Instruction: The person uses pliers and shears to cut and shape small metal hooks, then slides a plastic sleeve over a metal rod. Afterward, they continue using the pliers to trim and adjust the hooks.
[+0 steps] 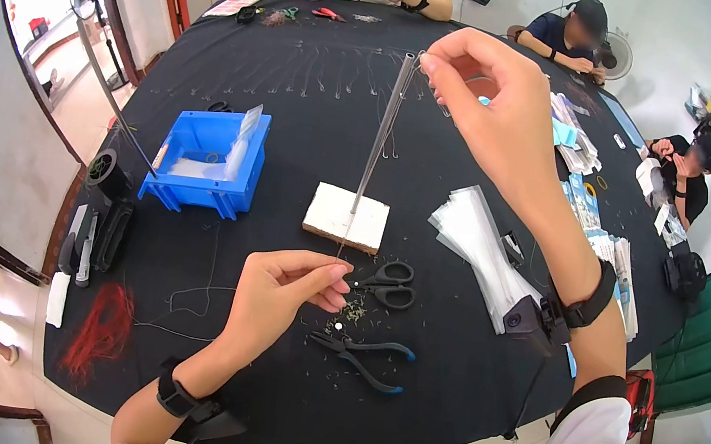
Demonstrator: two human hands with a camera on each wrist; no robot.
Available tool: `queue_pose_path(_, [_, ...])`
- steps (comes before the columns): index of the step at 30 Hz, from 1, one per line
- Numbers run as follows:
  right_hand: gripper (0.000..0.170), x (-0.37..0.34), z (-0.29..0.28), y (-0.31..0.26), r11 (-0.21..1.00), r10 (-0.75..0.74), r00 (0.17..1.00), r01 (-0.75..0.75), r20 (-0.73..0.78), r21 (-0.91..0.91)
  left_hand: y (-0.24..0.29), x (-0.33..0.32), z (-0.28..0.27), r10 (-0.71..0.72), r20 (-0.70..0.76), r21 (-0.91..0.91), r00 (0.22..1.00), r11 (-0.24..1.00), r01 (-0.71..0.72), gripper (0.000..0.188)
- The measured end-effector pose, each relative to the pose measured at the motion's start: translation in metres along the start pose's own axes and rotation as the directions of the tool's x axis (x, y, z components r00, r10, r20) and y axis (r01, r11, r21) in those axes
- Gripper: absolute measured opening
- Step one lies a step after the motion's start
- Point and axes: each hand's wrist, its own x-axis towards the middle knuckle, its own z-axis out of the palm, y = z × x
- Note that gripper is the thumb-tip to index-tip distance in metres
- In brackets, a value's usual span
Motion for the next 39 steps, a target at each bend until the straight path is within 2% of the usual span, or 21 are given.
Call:
queue_pose_path(6, [0.010,0.004,0.004,0.003,0.995,-0.077,0.997,0.075,-0.026,-0.068,-0.003,0.005,0.000,0.030,0.001,0.015,1.000,0.999,-0.030,0.017])
queue_pose_path(12, [0.010,0.011,0.000,0.000,0.995,0.011,0.992,0.002,0.123,-0.101,-0.011,0.010,-0.001,-0.010,0.016,0.010,1.000,1.000,0.009,0.017])
queue_pose_path(18, [0.010,0.010,-0.001,-0.001,0.993,0.075,0.990,-0.062,0.120,-0.103,-0.015,0.013,0.000,-0.041,0.040,0.004,0.998,0.999,0.040,0.018])
queue_pose_path(21, [0.013,0.007,0.001,0.003,0.999,0.041,0.995,-0.040,0.091,-0.015,-0.016,0.013,0.001,-0.050,0.048,0.011,0.998,0.999,0.049,0.017])
queue_pose_path(25, [0.009,0.003,-0.001,0.002,0.997,0.078,0.986,-0.078,0.144,-0.003,-0.018,0.014,0.003,-0.072,0.052,0.025,0.996,0.997,0.071,0.017])
queue_pose_path(35, [0.006,-0.025,0.003,0.006,0.979,0.170,0.976,-0.183,0.133,0.093,-0.029,0.015,0.010,-0.042,-0.007,0.038,0.999,0.998,0.042,0.017])
queue_pose_path(39, [0.005,-0.017,-0.001,0.008,0.990,0.050,0.998,-0.053,0.029,0.127,-0.028,0.017,0.012,-0.040,-0.011,0.037,0.999,0.999,0.040,0.017])
